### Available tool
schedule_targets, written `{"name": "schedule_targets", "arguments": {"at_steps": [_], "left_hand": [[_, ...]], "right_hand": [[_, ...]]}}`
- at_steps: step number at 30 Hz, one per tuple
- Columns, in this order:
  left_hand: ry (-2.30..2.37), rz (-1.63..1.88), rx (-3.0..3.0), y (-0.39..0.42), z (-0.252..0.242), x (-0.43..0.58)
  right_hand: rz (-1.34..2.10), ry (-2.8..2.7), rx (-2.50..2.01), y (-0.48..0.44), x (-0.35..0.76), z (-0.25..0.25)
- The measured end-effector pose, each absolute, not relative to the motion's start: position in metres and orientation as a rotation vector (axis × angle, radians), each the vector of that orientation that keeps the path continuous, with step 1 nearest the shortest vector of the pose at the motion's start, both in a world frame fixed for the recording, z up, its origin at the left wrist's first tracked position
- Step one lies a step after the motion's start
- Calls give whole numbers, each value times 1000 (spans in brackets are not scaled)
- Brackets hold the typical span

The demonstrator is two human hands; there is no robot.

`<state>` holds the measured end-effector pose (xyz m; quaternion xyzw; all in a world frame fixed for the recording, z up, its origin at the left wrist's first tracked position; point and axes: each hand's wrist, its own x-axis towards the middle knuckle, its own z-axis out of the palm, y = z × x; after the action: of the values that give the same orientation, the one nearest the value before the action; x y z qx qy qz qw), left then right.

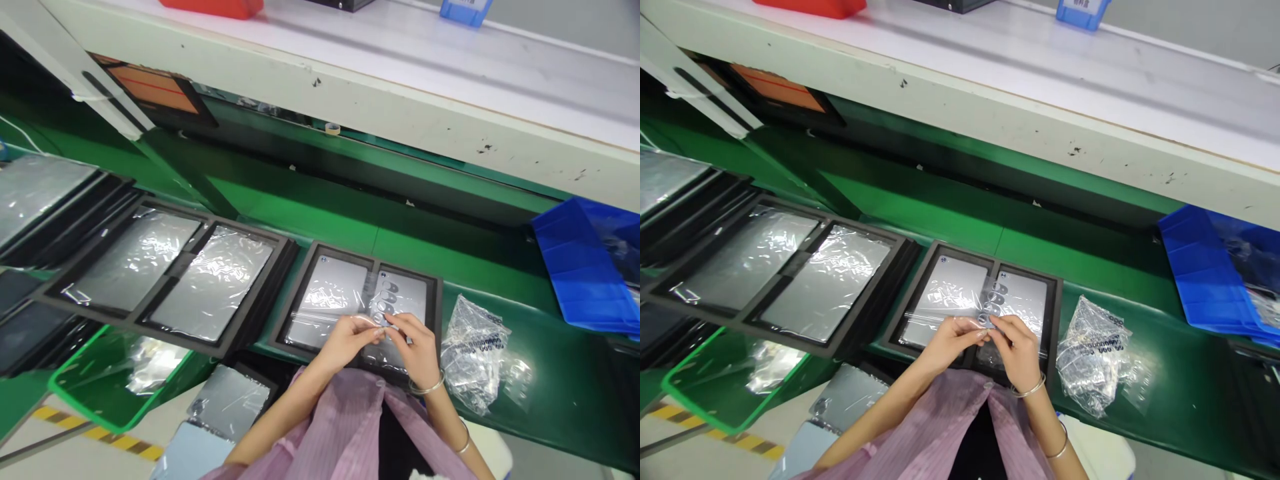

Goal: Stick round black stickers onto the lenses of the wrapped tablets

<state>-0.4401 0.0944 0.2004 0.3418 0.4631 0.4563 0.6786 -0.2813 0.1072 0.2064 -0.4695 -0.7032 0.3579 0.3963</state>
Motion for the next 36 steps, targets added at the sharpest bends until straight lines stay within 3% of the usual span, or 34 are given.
{"name": "schedule_targets", "arguments": {"at_steps": [28, 36], "left_hand": [[1119, 987, 802, 103, 189, -450], [1348, 1065, 651, 111, 164, -461]], "right_hand": [[1421, -1400, -1352, 128, -285, 185], [1146, -1496, -1441, 154, -258, 168]]}}
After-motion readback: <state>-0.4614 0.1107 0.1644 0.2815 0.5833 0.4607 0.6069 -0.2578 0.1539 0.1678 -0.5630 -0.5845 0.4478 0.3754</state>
